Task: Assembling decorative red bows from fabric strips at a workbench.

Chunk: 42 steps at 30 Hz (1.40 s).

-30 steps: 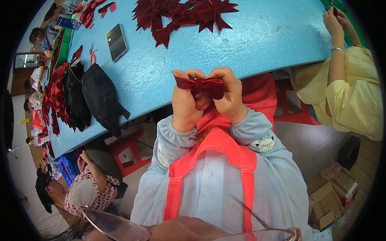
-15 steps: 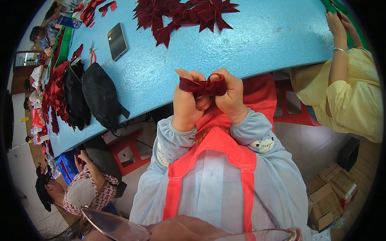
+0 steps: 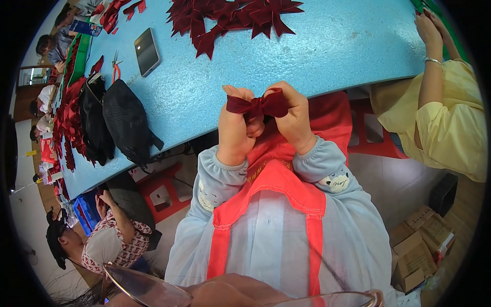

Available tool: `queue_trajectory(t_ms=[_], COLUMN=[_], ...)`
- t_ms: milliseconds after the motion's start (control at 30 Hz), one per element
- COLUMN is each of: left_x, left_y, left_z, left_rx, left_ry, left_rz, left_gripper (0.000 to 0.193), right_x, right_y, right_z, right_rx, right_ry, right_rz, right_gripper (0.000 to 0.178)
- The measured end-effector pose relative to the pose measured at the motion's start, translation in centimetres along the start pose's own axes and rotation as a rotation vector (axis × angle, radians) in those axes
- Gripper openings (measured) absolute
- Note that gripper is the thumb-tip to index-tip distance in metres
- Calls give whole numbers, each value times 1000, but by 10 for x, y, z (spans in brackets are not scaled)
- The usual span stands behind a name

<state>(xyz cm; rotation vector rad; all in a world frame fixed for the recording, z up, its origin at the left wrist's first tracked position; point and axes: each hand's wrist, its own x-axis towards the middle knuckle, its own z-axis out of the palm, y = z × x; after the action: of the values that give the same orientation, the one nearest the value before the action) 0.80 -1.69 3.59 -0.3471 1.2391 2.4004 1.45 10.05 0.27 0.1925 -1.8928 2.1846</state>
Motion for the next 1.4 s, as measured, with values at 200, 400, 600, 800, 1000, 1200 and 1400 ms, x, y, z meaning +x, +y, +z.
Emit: queue_trajectory(t_ms=[200, 400, 600, 800, 1000, 1200, 1400], left_x=[1, 2, 5, 10, 16, 16, 12], left_y=[-4, -3, 1, 10, 23, 20, 15], left_z=[0, -4, 1, -14, -25, -18, -10], left_rx=[-5, -50, 90, 181, -64, -127, 7], left_ry=[39, -24, 37, 20, 37, 28, 47], left_rz=[69, 43, 170, 85, 3, -17, 81], left_gripper=[48, 44, 36, 34, 39, 39, 36], right_x=[1, 1, 12, 24, 34, 39, 31], right_y=[4, 6, -3, -11, -24, -22, -32], right_z=[-3, -2, 6, 0, -16, -34, -24], right_rx=[28, 33, 44, 149, 189, 154, 198], right_ry=[-12, -5, 51, -127, -349, -319, -295], right_rz=[13, 24, 153, 255, 214, 244, 298], right_gripper=[20, 18, 11, 17, 41, 42, 38])
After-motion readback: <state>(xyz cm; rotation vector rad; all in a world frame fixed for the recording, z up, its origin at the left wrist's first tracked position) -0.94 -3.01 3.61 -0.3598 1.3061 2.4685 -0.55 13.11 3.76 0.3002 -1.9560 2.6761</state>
